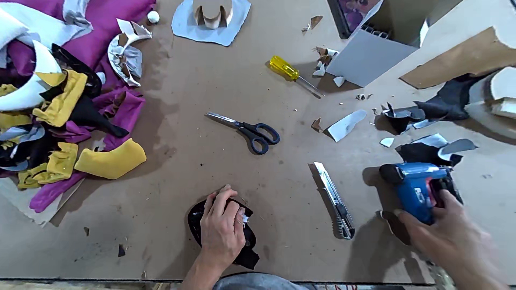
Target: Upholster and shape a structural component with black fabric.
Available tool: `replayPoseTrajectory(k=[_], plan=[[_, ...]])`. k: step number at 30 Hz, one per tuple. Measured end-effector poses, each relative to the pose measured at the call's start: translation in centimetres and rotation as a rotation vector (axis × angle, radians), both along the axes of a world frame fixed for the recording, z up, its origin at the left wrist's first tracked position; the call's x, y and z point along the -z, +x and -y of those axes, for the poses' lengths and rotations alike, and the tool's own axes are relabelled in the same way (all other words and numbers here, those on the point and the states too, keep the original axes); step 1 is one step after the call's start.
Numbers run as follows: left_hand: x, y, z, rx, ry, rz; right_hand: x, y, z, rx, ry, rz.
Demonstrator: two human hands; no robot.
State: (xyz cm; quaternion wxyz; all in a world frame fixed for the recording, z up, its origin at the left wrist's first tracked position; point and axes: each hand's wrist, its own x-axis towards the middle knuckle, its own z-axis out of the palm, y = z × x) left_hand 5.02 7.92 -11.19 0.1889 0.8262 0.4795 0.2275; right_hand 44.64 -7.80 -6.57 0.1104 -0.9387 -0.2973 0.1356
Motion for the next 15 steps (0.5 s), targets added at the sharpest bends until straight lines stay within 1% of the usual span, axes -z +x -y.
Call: replayPoseTrajectory(k=[2, 4, 5, 7, 9, 10, 12, 13, 15], plan=[[-0.1, 0.2, -0.1, -0.020, -0.016, -0.009, -3.7, -0.1, 0.3, 0.040, -0.054, -0.078], [-0.1, 0.2, -0.2, -0.062, -0.038, -0.004, -7.4, -2.4, -0.1, 0.061, -0.119, -0.156], [-0.1, 0.2, -0.1, -0.081, -0.044, -0.001, -8.6, -4.0, 0.3, 0.029, -0.076, -0.243], [0.0, 0.3, -0.3, -0.087, -0.050, 0.005, -10.4, -9.2, -0.4, -0.062, 0.068, -0.403], [-0.1, 0.4, -0.3, -0.101, -0.043, -0.012, -11.1, -15.2, -3.1, -0.179, 0.048, -0.504], [-0.2, 0.4, -0.4, -0.119, -0.043, -0.020, -10.7, -16.9, -3.6, -0.294, 0.029, -0.550], [-0.3, 0.5, -0.6, -0.145, -0.038, -0.022, -9.7, -19.5, -4.7, -0.501, 0.011, -0.514], [-0.4, 0.5, -0.7, -0.146, -0.037, -0.022, -9.7, -20.6, -5.5, -0.564, 0.010, -0.470], [-0.4, 0.4, -0.7, -0.130, -0.047, -0.018, -9.7, -22.1, -6.8, -0.621, -0.025, -0.399]])
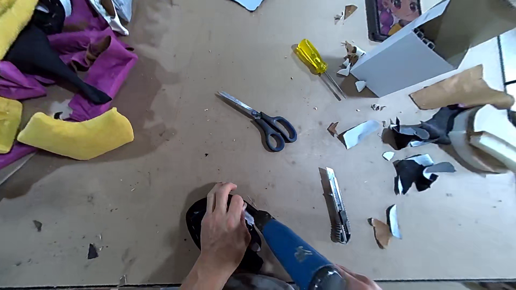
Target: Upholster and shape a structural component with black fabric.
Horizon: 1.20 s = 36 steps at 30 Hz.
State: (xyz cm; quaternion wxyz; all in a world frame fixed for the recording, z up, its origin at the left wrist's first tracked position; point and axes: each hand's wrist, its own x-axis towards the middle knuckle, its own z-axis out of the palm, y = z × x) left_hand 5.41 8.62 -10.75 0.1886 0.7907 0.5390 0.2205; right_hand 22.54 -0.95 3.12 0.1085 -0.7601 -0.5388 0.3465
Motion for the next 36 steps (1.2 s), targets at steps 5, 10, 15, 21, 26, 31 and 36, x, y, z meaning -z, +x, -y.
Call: replayPoseTrajectory(k=[5, 10, 15, 21, 26, 31, 36], plan=[[-0.1, -0.1, -0.1, -0.010, -0.023, 0.036, 0.8, -1.2, -1.5, -0.062, -0.052, 0.044], [-0.1, -0.6, -0.3, -0.030, -0.065, 0.112, 0.7, -1.1, -0.7, -0.022, -0.034, 0.131], [-1.2, -3.1, -1.2, -0.050, -0.311, 0.557, -0.4, 6.3, 4.8, 0.234, -0.024, 0.365], [-5.0, -3.0, 3.1, 0.065, -0.061, 0.017, 4.2, 16.2, 7.2, 0.442, 0.001, 0.585], [-1.8, -0.6, 6.6, 0.074, 0.056, -0.321, 4.4, 16.8, 5.5, 0.327, 0.091, 0.518], [-1.5, -3.2, 5.8, 0.001, 0.295, -0.110, 8.2, 6.0, -0.8, -0.037, 0.379, -0.123], [-9.8, -4.7, 4.9, -0.254, -0.024, 0.619, 8.8, -1.5, -5.6, -0.203, 0.474, -0.670]])
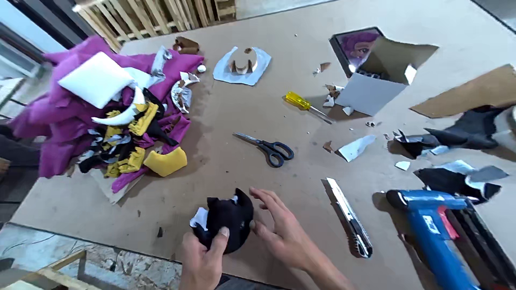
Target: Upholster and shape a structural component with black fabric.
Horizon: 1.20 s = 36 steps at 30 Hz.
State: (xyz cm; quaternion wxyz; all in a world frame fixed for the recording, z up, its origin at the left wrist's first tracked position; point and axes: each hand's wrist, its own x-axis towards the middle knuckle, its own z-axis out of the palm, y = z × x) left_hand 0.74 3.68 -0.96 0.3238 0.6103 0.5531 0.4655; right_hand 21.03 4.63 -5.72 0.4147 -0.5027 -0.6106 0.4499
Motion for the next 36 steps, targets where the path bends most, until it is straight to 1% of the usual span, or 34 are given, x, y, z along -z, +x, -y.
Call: replayPoseTrajectory(k=[1, 3, 4, 6, 9, 13, 15, 17, 19, 21, 23, 24, 25, 26, 28, 29, 30, 31, 34, 35, 36], plan=[[-1.3, -0.1, 0.6, 0.006, -0.076, 0.149, -1.0, -0.6, 0.0, -0.025, 0.033, -0.082], [-2.3, -0.2, 1.8, 0.034, -0.150, 0.384, -3.0, -1.1, 0.7, -0.042, 0.045, -0.196], [-2.4, -0.2, 2.4, 0.058, -0.171, 0.456, -3.7, -1.2, 1.3, -0.031, 0.046, -0.229], [-2.4, 0.1, 3.5, 0.101, -0.181, 0.520, -4.7, -1.0, 2.3, 0.002, 0.067, -0.233], [-2.5, 0.5, 4.5, 0.185, -0.177, 0.531, -5.4, -0.6, 3.3, 0.061, 0.120, -0.156], [-3.5, 0.4, 5.3, 0.294, -0.188, 0.397, -6.0, -0.4, 4.5, 0.197, 0.153, -0.023], [-3.6, 0.2, 5.6, 0.341, -0.180, 0.344, -6.7, -0.7, 5.2, 0.279, 0.079, 0.058], [-3.1, -0.2, 5.7, 0.382, -0.192, 0.324, -7.3, -1.0, 5.5, 0.291, -0.072, 0.119], [-2.4, -0.5, 5.7, 0.390, -0.217, 0.303, -6.9, -1.3, 5.6, 0.257, -0.174, 0.187], [-1.5, -0.7, 5.2, 0.385, -0.280, 0.336, -6.1, -0.9, 5.6, 0.177, -0.190, 0.143], [-0.8, -0.6, 4.2, 0.438, -0.357, 0.449, -5.2, 0.2, 5.2, 0.036, -0.113, -0.040], [-0.4, -0.3, 3.6, 0.464, -0.378, 0.500, -4.6, 0.8, 4.8, -0.035, -0.025, -0.138], [0.0, 0.1, 3.0, 0.486, -0.373, 0.511, -4.0, 1.2, 4.7, -0.050, 0.075, -0.175], [0.3, 0.6, 2.4, 0.483, -0.353, 0.489, -3.5, 1.5, 4.6, -0.002, 0.191, -0.129], [0.4, 1.3, 1.4, 0.404, -0.331, 0.422, -3.0, 2.0, 4.4, 0.169, 0.423, 0.087], [0.4, 1.2, 1.0, 0.390, -0.342, 0.433, -3.2, 2.3, 4.4, 0.204, 0.477, 0.147], [0.5, 0.9, 0.6, 0.411, -0.366, 0.495, -3.5, 2.7, 4.3, 0.185, 0.478, 0.151], [0.7, 0.5, 0.4, 0.457, -0.405, 0.593, -3.7, 3.0, 4.2, 0.118, 0.431, 0.084], [1.5, -0.4, -0.1, 0.619, -0.554, 0.837, -3.0, 3.8, 4.2, -0.187, 0.185, -0.399], [1.7, -0.3, -0.2, 0.646, -0.594, 0.884, -2.9, 3.9, 4.4, -0.275, 0.132, -0.495], [1.8, -0.3, -0.3, 0.680, -0.619, 0.912, -3.0, 4.0, 4.6, -0.353, 0.093, -0.542]])
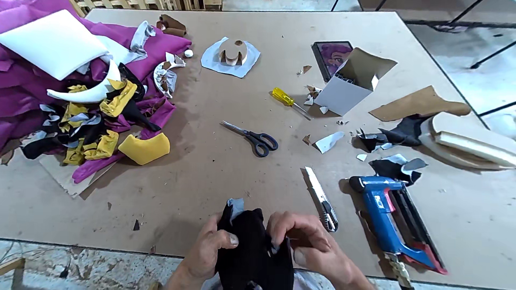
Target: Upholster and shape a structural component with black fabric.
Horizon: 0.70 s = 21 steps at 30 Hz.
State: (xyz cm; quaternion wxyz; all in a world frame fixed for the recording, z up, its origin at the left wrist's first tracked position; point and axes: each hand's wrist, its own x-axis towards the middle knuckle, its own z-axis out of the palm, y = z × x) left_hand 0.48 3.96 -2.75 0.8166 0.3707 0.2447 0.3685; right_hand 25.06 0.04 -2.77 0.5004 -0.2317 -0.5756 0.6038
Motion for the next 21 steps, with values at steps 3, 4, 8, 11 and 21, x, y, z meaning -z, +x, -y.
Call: replayPoseTrajectory(k=[3, 4, 8, 11, 21], plan=[[0.0, 0.2, -0.6, 0.085, 0.007, 0.096, -0.2, 0.1, 0.6, -0.139, -0.036, -0.018], [-0.2, 0.1, -0.9, 0.096, 0.009, 0.116, -0.1, 0.2, 0.8, -0.142, -0.051, -0.026], [-1.5, 0.1, -1.2, 0.021, -0.147, 0.189, 0.8, 0.3, 1.6, -0.024, -0.138, -0.121], [-2.6, 0.7, -0.9, -0.066, -0.280, 0.288, 1.2, -0.2, 2.2, 0.075, -0.153, -0.121], [-2.5, 0.2, -1.2, -0.162, 0.065, 0.129, 0.0, -3.2, 3.2, 0.498, -0.351, -0.181]])
